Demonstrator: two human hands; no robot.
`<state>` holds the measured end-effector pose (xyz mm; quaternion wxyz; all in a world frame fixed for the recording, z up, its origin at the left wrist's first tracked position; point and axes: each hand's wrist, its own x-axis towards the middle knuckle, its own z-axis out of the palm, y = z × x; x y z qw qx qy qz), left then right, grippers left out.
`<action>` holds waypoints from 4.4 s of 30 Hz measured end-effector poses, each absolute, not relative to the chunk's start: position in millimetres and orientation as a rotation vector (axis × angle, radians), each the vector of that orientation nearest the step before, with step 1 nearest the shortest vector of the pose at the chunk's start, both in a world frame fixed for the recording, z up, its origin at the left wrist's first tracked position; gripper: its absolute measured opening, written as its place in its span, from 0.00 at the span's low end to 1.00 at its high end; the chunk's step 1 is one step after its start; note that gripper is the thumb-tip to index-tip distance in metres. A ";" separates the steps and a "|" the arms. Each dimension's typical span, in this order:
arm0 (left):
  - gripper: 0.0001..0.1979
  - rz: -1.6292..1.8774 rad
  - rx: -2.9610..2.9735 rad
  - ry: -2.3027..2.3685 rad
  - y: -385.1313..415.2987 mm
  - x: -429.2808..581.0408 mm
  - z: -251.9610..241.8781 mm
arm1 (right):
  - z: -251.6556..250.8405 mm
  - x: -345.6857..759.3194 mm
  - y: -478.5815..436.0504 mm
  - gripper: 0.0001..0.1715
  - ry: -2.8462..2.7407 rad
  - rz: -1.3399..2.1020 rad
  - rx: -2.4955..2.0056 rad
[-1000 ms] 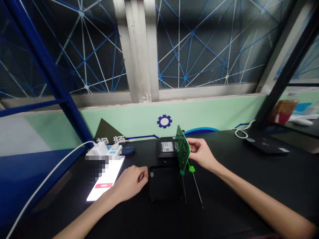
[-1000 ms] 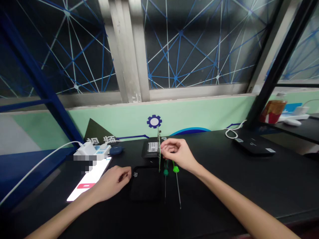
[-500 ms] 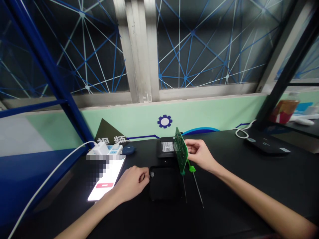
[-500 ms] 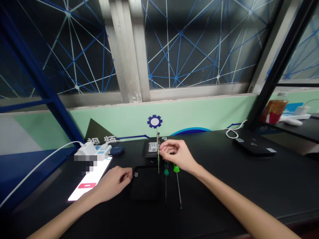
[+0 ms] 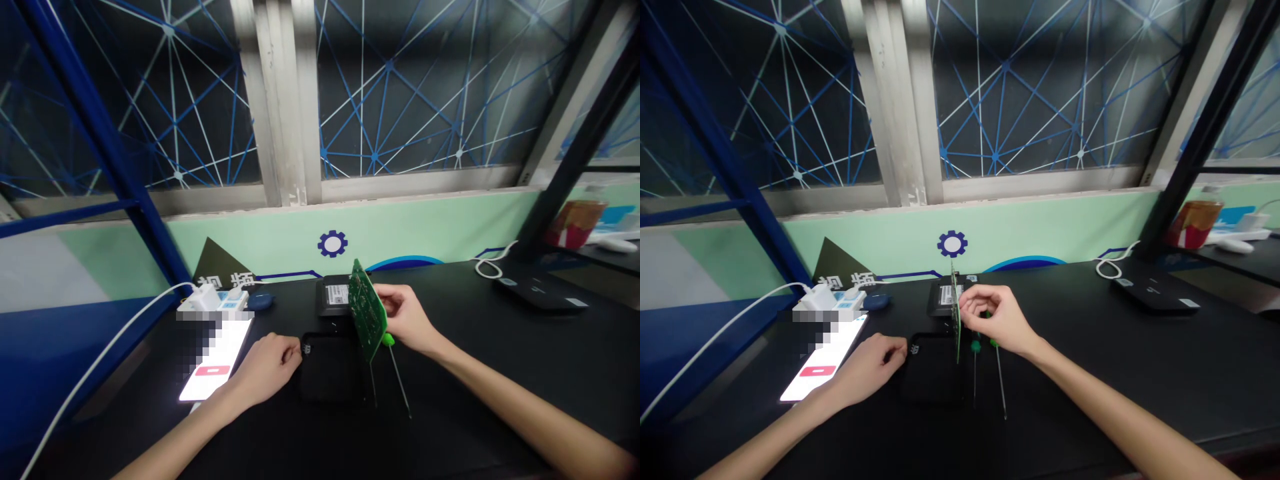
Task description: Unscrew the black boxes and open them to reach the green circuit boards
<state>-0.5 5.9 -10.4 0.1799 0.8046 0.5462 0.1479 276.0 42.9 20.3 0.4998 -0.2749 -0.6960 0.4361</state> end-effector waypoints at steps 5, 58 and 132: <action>0.14 0.423 2.258 1.555 7.5 -0.7 -10.3 | 22.1 276.3 38.7 0.08 -1.688 1.031 -0.645; 0.14 0.350 2.203 1.414 11.1 -5.3 -5.3 | 0.4 257.9 32.4 0.02 -2.495 0.352 -1.035; 0.28 0.337 2.520 1.465 3.0 -14.1 -17.9 | 40.0 266.8 115.7 0.44 -2.480 0.321 -0.972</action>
